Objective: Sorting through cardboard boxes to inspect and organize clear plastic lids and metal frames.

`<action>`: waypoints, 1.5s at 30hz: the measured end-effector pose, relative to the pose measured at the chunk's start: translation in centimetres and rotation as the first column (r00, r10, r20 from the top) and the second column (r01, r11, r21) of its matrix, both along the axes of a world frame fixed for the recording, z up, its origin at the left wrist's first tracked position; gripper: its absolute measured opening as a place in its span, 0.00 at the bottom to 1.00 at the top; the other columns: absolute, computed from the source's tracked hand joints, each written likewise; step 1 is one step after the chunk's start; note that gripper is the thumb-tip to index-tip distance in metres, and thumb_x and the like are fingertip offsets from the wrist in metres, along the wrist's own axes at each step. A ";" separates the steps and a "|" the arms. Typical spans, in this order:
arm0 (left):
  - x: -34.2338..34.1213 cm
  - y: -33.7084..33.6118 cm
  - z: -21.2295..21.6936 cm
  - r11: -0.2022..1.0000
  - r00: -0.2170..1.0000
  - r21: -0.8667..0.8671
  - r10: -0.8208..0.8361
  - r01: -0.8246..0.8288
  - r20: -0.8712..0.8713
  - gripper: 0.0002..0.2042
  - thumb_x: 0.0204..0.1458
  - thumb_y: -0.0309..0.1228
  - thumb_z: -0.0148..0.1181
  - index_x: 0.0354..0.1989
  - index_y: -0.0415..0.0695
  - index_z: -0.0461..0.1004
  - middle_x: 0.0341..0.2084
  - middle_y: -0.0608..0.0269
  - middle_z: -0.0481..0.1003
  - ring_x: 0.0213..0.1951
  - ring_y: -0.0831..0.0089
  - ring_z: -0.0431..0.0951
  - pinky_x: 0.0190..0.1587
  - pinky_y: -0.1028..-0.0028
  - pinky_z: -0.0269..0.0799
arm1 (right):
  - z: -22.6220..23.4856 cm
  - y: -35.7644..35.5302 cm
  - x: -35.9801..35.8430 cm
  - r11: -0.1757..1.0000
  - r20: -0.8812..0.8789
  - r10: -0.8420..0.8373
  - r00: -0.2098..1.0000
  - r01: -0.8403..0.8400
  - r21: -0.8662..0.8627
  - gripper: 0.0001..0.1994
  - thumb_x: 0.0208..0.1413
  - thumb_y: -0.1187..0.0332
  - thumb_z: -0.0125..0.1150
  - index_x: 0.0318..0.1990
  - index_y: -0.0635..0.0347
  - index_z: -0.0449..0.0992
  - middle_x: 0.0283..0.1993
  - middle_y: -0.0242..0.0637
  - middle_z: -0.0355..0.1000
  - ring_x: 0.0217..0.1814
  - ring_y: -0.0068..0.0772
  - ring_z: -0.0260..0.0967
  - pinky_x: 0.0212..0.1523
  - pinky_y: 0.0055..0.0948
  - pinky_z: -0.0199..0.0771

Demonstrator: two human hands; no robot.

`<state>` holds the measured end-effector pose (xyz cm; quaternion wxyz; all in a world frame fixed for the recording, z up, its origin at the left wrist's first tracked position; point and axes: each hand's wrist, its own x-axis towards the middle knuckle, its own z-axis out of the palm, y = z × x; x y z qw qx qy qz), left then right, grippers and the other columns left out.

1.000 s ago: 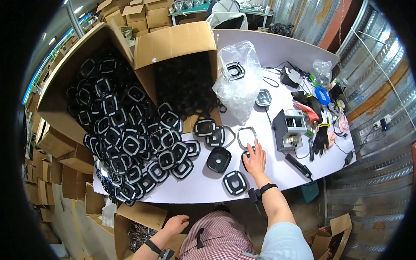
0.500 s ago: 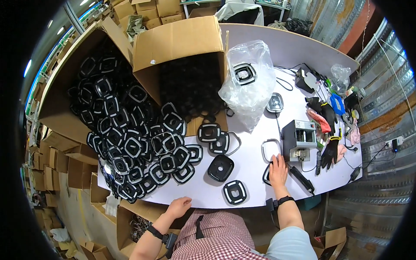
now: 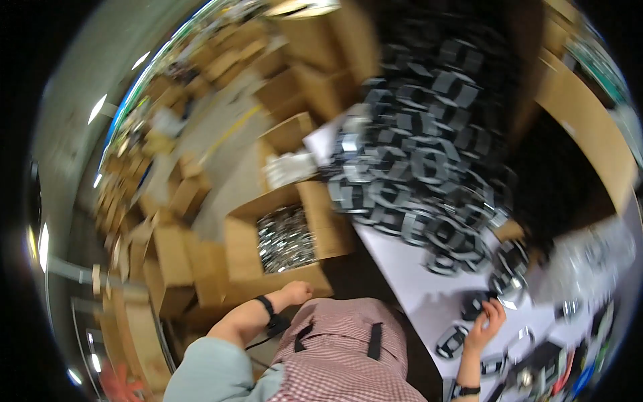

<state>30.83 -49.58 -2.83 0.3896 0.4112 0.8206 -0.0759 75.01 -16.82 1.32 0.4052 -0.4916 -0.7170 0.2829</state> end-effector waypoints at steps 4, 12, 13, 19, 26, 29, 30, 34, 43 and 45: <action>-1.1 -10.8 -2.1 0.952 0.955 -0.077 0.292 -0.295 -0.048 0.15 0.49 0.38 0.56 0.43 0.50 0.80 0.43 0.53 0.80 0.48 0.54 0.78 0.52 0.59 0.73 | 0.7 -2.1 -6.6 0.929 -0.051 0.363 0.930 -0.366 -0.054 0.12 0.46 0.85 0.45 0.34 0.66 0.74 0.36 0.42 0.70 0.41 0.41 0.67 0.46 0.34 0.67; 1.7 -30.9 -3.6 0.682 0.675 -0.110 0.731 -0.723 0.099 0.15 0.49 0.39 0.59 0.46 0.52 0.80 0.48 0.56 0.78 0.52 0.56 0.76 0.55 0.61 0.71 | 1.9 -14.2 -23.3 0.609 -0.188 0.715 0.673 -0.732 -0.305 0.10 0.50 0.86 0.45 0.32 0.65 0.73 0.32 0.33 0.69 0.32 0.21 0.62 0.35 0.20 0.64; 1.5 -33.5 -4.2 0.653 0.644 -0.115 0.757 -0.749 0.110 0.16 0.49 0.39 0.59 0.46 0.52 0.80 0.49 0.57 0.78 0.53 0.57 0.76 0.55 0.61 0.71 | 1.5 -16.1 -25.4 0.568 -0.238 0.710 0.663 -0.739 -0.363 0.10 0.51 0.86 0.45 0.32 0.64 0.73 0.31 0.31 0.69 0.31 0.19 0.63 0.34 0.19 0.63; -4.2 -48.5 -6.4 0.357 0.361 0.052 0.919 -0.932 0.161 0.14 0.49 0.40 0.61 0.43 0.52 0.81 0.45 0.59 0.80 0.50 0.60 0.78 0.53 0.63 0.72 | 0.4 -29.1 -37.9 0.316 -0.208 0.847 0.489 -0.779 -0.541 0.11 0.54 0.85 0.45 0.34 0.65 0.75 0.30 0.32 0.73 0.31 0.20 0.68 0.34 0.19 0.70; -9.2 -63.4 -4.8 -0.409 -0.222 0.233 0.798 -0.882 0.560 0.10 0.52 0.34 0.62 0.39 0.45 0.80 0.31 0.65 0.80 0.32 0.74 0.79 0.38 0.71 0.75 | 5.1 -42.0 -51.4 -0.186 0.021 0.958 -0.286 -0.675 -0.714 0.07 0.58 0.76 0.54 0.40 0.65 0.78 0.36 0.35 0.77 0.37 0.22 0.73 0.41 0.22 0.73; -10.6 -68.3 -3.0 -0.519 -0.235 0.325 0.747 -0.791 0.623 0.09 0.54 0.35 0.62 0.39 0.45 0.78 0.29 0.68 0.79 0.30 0.77 0.77 0.35 0.72 0.74 | 0.5 -44.0 -58.0 -0.215 0.039 0.922 -0.385 -0.594 -0.775 0.10 0.58 0.72 0.57 0.44 0.66 0.78 0.41 0.37 0.78 0.42 0.24 0.75 0.46 0.24 0.73; -12.8 -68.0 0.2 -0.523 -0.265 0.313 0.758 -0.793 0.596 0.10 0.55 0.36 0.61 0.41 0.46 0.78 0.31 0.68 0.79 0.30 0.77 0.76 0.35 0.72 0.74 | 0.2 -45.0 -60.1 -0.279 -0.105 0.938 -0.331 -0.538 -0.795 0.11 0.59 0.70 0.58 0.45 0.66 0.78 0.40 0.36 0.78 0.42 0.24 0.74 0.46 0.25 0.73; -14.5 -70.4 4.6 -0.765 -0.490 0.174 0.551 -0.620 0.675 0.13 0.57 0.40 0.60 0.45 0.48 0.76 0.34 0.67 0.78 0.31 0.76 0.76 0.35 0.73 0.73 | -1.0 -53.4 -70.3 -0.412 -0.213 0.883 -0.418 -0.476 -0.777 0.15 0.59 0.66 0.59 0.50 0.65 0.75 0.41 0.32 0.77 0.41 0.23 0.73 0.44 0.25 0.73; -21.5 -84.7 -3.8 -0.682 -0.482 0.249 0.686 -0.688 0.545 0.13 0.54 0.41 0.61 0.34 0.43 0.79 0.23 0.66 0.78 0.25 0.78 0.76 0.26 0.71 0.73 | 5.2 -87.0 -89.3 -0.169 -0.049 0.980 -0.195 -0.665 -0.727 0.43 0.55 0.40 0.58 0.67 0.63 0.56 0.51 0.42 0.72 0.46 0.33 0.73 0.42 0.34 0.75; -21.6 -87.9 -7.7 -0.628 -0.460 0.228 0.729 -0.744 0.507 0.12 0.53 0.40 0.62 0.33 0.43 0.79 0.22 0.67 0.77 0.24 0.78 0.76 0.26 0.71 0.73 | 5.7 -93.3 -93.2 -0.105 0.018 0.985 -0.171 -0.684 -0.722 0.45 0.53 0.37 0.59 0.67 0.63 0.55 0.52 0.44 0.71 0.45 0.34 0.74 0.42 0.35 0.76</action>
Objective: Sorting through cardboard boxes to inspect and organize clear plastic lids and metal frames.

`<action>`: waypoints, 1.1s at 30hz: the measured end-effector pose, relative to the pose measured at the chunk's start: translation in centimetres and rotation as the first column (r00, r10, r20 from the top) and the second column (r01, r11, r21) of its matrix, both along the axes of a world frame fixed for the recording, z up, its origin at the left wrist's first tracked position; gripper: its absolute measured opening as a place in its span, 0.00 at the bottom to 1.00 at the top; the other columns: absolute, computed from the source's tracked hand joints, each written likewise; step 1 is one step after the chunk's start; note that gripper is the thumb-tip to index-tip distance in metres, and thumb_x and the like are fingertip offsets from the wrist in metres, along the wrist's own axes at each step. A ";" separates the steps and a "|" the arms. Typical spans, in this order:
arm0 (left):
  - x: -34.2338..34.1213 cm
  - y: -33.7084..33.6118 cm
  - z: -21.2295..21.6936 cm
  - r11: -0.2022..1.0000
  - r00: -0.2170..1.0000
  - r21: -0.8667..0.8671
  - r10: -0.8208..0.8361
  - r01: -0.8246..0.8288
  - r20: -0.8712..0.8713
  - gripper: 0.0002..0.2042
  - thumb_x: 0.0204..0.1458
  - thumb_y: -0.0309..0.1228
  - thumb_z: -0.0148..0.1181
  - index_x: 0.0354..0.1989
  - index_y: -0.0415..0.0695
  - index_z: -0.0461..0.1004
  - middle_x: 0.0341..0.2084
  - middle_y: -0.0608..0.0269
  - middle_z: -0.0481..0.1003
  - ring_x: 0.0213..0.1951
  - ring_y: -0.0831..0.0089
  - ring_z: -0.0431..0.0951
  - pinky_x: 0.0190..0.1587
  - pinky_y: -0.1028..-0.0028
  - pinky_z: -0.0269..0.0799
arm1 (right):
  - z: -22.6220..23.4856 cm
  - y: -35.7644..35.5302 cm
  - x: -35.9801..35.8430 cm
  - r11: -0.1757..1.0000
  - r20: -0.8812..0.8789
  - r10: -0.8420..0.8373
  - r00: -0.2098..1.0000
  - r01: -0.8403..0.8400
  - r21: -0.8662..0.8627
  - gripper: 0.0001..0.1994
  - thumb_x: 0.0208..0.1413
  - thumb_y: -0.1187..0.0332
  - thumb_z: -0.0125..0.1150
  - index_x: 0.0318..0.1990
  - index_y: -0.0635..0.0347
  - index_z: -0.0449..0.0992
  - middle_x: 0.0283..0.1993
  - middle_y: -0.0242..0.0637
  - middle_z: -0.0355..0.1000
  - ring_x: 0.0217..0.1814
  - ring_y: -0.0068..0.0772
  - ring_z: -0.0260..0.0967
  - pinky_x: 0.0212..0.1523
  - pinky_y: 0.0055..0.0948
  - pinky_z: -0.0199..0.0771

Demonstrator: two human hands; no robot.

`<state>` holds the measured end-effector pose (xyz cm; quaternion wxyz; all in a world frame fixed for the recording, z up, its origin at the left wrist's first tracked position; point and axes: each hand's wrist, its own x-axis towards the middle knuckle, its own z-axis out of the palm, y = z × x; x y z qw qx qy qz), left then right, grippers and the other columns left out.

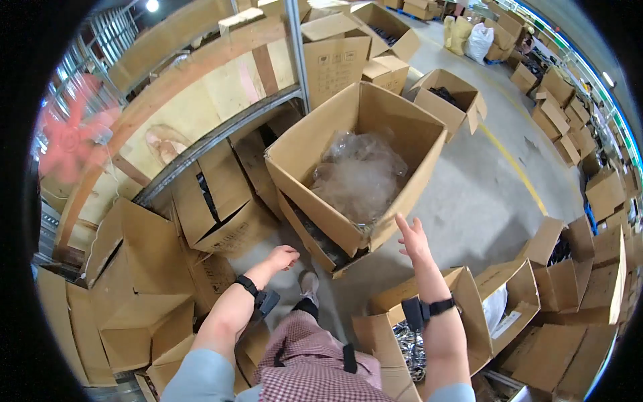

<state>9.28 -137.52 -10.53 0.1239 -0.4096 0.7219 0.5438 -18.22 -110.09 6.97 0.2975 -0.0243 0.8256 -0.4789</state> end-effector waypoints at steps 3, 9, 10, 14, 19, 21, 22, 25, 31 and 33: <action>-1.2 -1.2 -2.2 0.992 0.995 0.126 -0.008 -0.005 0.100 0.11 0.53 0.38 0.61 0.36 0.44 0.78 0.24 0.68 0.77 0.24 0.78 0.76 0.26 0.72 0.72 | -1.3 -4.9 -4.9 0.988 0.113 0.007 0.994 -0.025 0.152 0.38 0.52 0.42 0.61 0.60 0.65 0.63 0.47 0.46 0.74 0.39 0.38 0.77 0.35 0.36 0.78; -1.0 -7.2 -3.6 0.916 0.978 0.366 0.106 -0.166 0.178 0.12 0.52 0.35 0.59 0.43 0.45 0.77 0.27 0.69 0.78 0.25 0.76 0.76 0.27 0.73 0.72 | -6.1 -5.4 -11.2 0.990 0.275 -0.023 0.961 -0.016 0.139 0.15 0.51 0.65 0.55 0.44 0.65 0.74 0.33 0.42 0.75 0.30 0.39 0.77 0.33 0.39 0.83; -1.2 -7.9 -3.4 0.927 0.982 0.345 0.094 -0.146 0.165 0.13 0.53 0.36 0.59 0.43 0.45 0.76 0.26 0.69 0.77 0.24 0.76 0.76 0.27 0.72 0.72 | -5.7 -4.4 -11.9 0.987 0.257 -0.028 0.966 -0.014 0.159 0.14 0.51 0.67 0.54 0.43 0.66 0.74 0.33 0.42 0.75 0.30 0.38 0.77 0.34 0.38 0.83; -2.3 -9.0 -2.1 0.912 0.990 0.386 0.106 -0.136 0.096 0.22 0.55 0.46 0.58 0.53 0.46 0.71 0.38 0.65 0.77 0.37 0.71 0.77 0.37 0.67 0.74 | -0.9 0.8 -13.9 0.993 0.302 -0.063 0.951 0.030 0.110 0.13 0.48 0.70 0.55 0.39 0.67 0.75 0.32 0.40 0.75 0.27 0.35 0.76 0.28 0.32 0.81; -7.1 -6.5 11.5 0.594 0.802 0.642 0.595 -0.485 0.056 0.34 0.56 0.58 0.55 0.66 0.50 0.60 0.56 0.61 0.67 0.54 0.69 0.70 0.56 0.57 0.67 | 2.7 9.0 -9.8 0.994 0.309 -0.104 0.945 0.091 0.057 0.10 0.48 0.67 0.57 0.35 0.64 0.76 0.27 0.35 0.73 0.21 0.25 0.70 0.15 0.25 0.64; -8.4 -4.5 13.0 0.606 0.823 0.678 0.569 -0.415 -0.004 0.38 0.55 0.65 0.51 0.67 0.53 0.57 0.59 0.63 0.64 0.59 0.68 0.66 0.59 0.48 0.61 | 2.3 14.8 -7.3 0.980 0.354 -0.198 0.914 0.177 0.093 0.11 0.48 0.68 0.57 0.38 0.64 0.76 0.28 0.34 0.74 0.21 0.24 0.70 0.16 0.24 0.65; -7.8 -4.1 11.3 0.611 0.867 0.722 0.497 -0.325 -0.030 0.38 0.55 0.66 0.48 0.68 0.55 0.54 0.61 0.67 0.62 0.61 0.67 0.63 0.61 0.44 0.57 | 3.7 14.6 -5.5 0.980 0.358 -0.198 0.913 0.177 0.090 0.12 0.48 0.69 0.56 0.40 0.65 0.75 0.30 0.35 0.74 0.23 0.26 0.71 0.17 0.25 0.67; -10.9 0.4 13.2 0.720 0.933 0.664 0.348 -0.202 -0.094 0.40 0.56 0.64 0.48 0.71 0.52 0.51 0.63 0.64 0.60 0.61 0.69 0.62 0.59 0.47 0.58 | 7.5 16.0 0.7 0.916 0.357 -0.371 0.857 0.400 -0.010 0.14 0.48 0.73 0.54 0.44 0.67 0.72 0.35 0.38 0.74 0.30 0.32 0.75 0.23 0.28 0.75; -15.0 7.8 11.1 0.890 0.905 0.346 -0.146 0.297 -0.400 0.46 0.54 0.59 0.55 0.71 0.38 0.47 0.69 0.44 0.53 0.69 0.54 0.54 0.66 0.62 0.55 | 7.0 27.1 4.8 0.811 0.470 -0.468 0.748 0.575 -0.108 0.20 0.44 0.75 0.55 0.49 0.64 0.69 0.44 0.40 0.72 0.47 0.40 0.73 0.48 0.41 0.76; -15.7 8.9 9.3 0.915 0.893 0.291 -0.135 0.278 -0.429 0.47 0.54 0.60 0.55 0.71 0.39 0.47 0.69 0.44 0.53 0.69 0.53 0.54 0.67 0.62 0.56 | 7.2 28.6 5.4 0.778 0.357 -0.555 0.752 0.621 -0.097 0.18 0.44 0.72 0.55 0.46 0.61 0.69 0.43 0.38 0.70 0.46 0.41 0.71 0.48 0.44 0.76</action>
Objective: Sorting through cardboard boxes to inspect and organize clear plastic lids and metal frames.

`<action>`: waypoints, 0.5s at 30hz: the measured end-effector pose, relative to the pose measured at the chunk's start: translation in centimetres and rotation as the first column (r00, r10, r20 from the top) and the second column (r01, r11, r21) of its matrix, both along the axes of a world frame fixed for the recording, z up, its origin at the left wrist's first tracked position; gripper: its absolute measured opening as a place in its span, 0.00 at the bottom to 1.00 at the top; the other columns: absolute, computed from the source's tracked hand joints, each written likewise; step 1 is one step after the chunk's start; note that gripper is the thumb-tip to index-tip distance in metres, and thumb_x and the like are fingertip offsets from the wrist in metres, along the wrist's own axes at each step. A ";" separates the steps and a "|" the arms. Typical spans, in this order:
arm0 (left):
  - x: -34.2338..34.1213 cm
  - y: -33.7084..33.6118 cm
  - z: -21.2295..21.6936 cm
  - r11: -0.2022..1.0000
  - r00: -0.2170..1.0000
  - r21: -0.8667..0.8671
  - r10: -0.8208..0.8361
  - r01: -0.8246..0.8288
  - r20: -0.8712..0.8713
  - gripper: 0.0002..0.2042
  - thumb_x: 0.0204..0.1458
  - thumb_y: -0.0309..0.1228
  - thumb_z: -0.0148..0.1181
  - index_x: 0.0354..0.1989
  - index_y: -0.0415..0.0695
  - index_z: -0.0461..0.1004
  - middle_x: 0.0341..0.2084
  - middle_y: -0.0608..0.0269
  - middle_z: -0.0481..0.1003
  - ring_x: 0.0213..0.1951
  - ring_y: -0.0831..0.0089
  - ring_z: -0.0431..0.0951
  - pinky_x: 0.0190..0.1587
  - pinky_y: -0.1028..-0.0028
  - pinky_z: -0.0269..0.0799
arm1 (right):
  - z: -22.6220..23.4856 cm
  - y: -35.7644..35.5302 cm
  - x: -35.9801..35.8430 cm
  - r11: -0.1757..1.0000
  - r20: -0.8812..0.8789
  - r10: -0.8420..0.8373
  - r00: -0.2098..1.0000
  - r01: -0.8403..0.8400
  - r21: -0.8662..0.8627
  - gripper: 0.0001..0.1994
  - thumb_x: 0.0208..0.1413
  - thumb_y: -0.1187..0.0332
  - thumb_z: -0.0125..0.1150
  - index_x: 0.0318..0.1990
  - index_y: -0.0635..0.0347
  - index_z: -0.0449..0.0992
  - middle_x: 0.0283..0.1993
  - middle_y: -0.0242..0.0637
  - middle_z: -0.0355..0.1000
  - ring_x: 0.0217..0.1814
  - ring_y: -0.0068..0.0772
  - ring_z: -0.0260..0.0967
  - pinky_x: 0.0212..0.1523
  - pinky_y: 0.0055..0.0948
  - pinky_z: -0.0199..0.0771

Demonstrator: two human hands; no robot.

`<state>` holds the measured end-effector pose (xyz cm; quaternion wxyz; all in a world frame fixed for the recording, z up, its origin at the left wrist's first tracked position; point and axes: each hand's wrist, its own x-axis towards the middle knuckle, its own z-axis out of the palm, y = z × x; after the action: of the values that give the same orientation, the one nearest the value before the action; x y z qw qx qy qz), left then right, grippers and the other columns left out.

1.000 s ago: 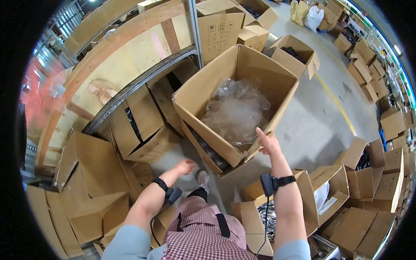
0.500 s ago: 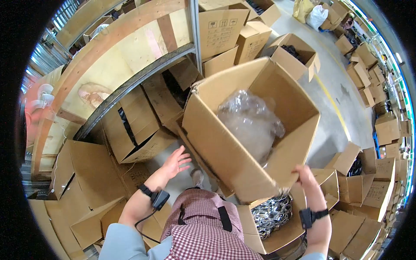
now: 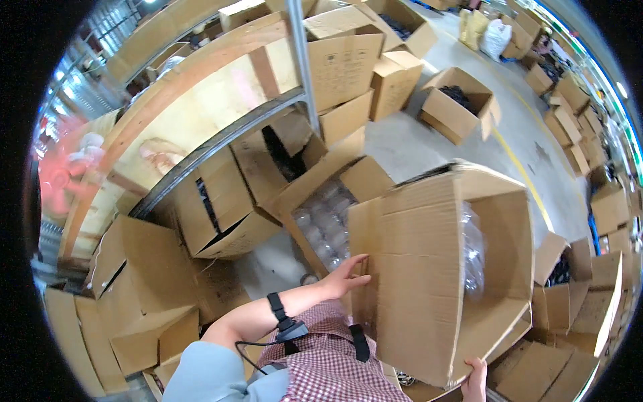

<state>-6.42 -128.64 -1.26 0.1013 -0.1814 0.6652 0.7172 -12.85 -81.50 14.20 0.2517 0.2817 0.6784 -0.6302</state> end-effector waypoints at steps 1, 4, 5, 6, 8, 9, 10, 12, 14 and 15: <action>0.1 0.1 -0.9 0.999 0.999 -0.042 0.027 -0.029 -0.042 0.47 0.53 0.61 0.55 0.72 0.40 0.46 0.69 0.43 0.53 0.69 0.53 0.54 0.67 0.62 0.56 | 0.5 -0.4 0.0 1.000 -0.052 0.007 0.999 -0.008 -0.023 0.17 0.44 0.71 0.55 0.45 0.61 0.69 0.42 0.38 0.69 0.46 0.40 0.70 0.48 0.43 0.75; 0.6 1.0 3.0 0.987 0.979 0.134 0.059 -0.086 0.196 0.48 0.53 0.62 0.56 0.72 0.42 0.45 0.68 0.43 0.53 0.69 0.53 0.53 0.65 0.60 0.58 | 4.0 -2.8 1.0 0.999 -0.135 -0.024 0.990 0.029 0.038 0.16 0.45 0.71 0.54 0.44 0.61 0.68 0.43 0.38 0.68 0.46 0.37 0.68 0.47 0.41 0.74; 1.1 1.2 4.2 0.953 0.949 0.282 0.013 -0.107 0.315 0.50 0.52 0.62 0.57 0.73 0.42 0.42 0.69 0.44 0.52 0.70 0.54 0.51 0.65 0.59 0.57 | 4.1 -3.5 0.8 1.000 -0.164 0.003 0.986 0.002 0.030 0.16 0.45 0.71 0.53 0.45 0.61 0.67 0.43 0.38 0.68 0.45 0.37 0.68 0.48 0.40 0.74; 2.0 1.1 4.5 0.956 0.947 0.270 0.023 -0.114 0.320 0.50 0.52 0.62 0.57 0.73 0.42 0.42 0.69 0.44 0.52 0.70 0.54 0.51 0.65 0.59 0.57 | 4.9 -5.2 0.5 0.999 -0.189 0.034 0.981 -0.030 0.024 0.16 0.46 0.72 0.53 0.45 0.62 0.67 0.43 0.38 0.67 0.45 0.37 0.68 0.48 0.39 0.73; 4.0 0.7 4.9 0.936 0.955 0.306 0.086 -0.175 0.283 0.50 0.53 0.60 0.58 0.73 0.42 0.39 0.69 0.45 0.51 0.70 0.55 0.50 0.67 0.58 0.54 | 6.1 -9.0 0.9 0.997 -0.188 0.070 0.980 -0.063 0.043 0.17 0.45 0.73 0.52 0.46 0.63 0.67 0.43 0.38 0.68 0.46 0.36 0.68 0.49 0.37 0.73; 5.0 0.7 3.8 0.946 0.966 0.242 0.170 -0.215 0.193 0.46 0.57 0.54 0.57 0.73 0.41 0.39 0.69 0.46 0.52 0.70 0.56 0.51 0.68 0.61 0.51 | 6.2 -10.5 1.1 0.993 -0.232 0.115 0.966 -0.117 0.004 0.19 0.46 0.74 0.52 0.49 0.65 0.66 0.44 0.39 0.69 0.47 0.36 0.68 0.50 0.35 0.71; 6.3 0.4 2.6 0.947 0.966 0.234 0.180 -0.221 0.185 0.46 0.57 0.54 0.57 0.73 0.41 0.39 0.69 0.46 0.52 0.70 0.56 0.51 0.68 0.61 0.51 | 6.5 -12.1 1.5 0.985 -0.277 0.157 0.948 -0.172 -0.032 0.21 0.46 0.76 0.52 0.51 0.67 0.66 0.45 0.40 0.69 0.48 0.36 0.69 0.51 0.33 0.70; 8.8 -0.3 -1.2 0.872 0.928 0.368 0.368 -0.323 -0.057 0.41 0.61 0.47 0.56 0.73 0.39 0.40 0.69 0.47 0.51 0.70 0.58 0.50 0.69 0.64 0.51 | 7.3 -16.0 2.7 0.982 -0.293 0.180 0.939 -0.190 -0.004 0.22 0.46 0.75 0.53 0.53 0.67 0.67 0.46 0.39 0.70 0.49 0.34 0.68 0.52 0.31 0.69; 12.9 -1.7 -3.0 0.910 0.933 0.327 0.320 -0.254 -0.164 0.36 0.61 0.37 0.55 0.72 0.37 0.43 0.68 0.49 0.54 0.70 0.60 0.52 0.68 0.66 0.53 | 8.4 -20.4 4.1 0.936 -0.317 0.353 0.880 -0.339 0.098 0.21 0.46 0.75 0.55 0.51 0.68 0.71 0.45 0.37 0.72 0.47 0.32 0.69 0.49 0.28 0.68; 16.4 -4.3 1.0 0.979 0.943 0.169 0.159 -0.113 -0.293 0.35 0.61 0.35 0.54 0.71 0.37 0.44 0.68 0.50 0.55 0.69 0.61 0.53 0.67 0.67 0.55 | 9.1 -23.1 4.8 0.892 -0.274 0.452 0.849 -0.430 0.141 0.19 0.47 0.74 0.55 0.49 0.69 0.72 0.44 0.36 0.73 0.47 0.31 0.69 0.49 0.28 0.69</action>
<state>10.00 -132.90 -0.29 -0.0394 -0.1059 0.6028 0.7898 -8.09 -104.61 23.25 0.2731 0.0288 0.7778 -0.5653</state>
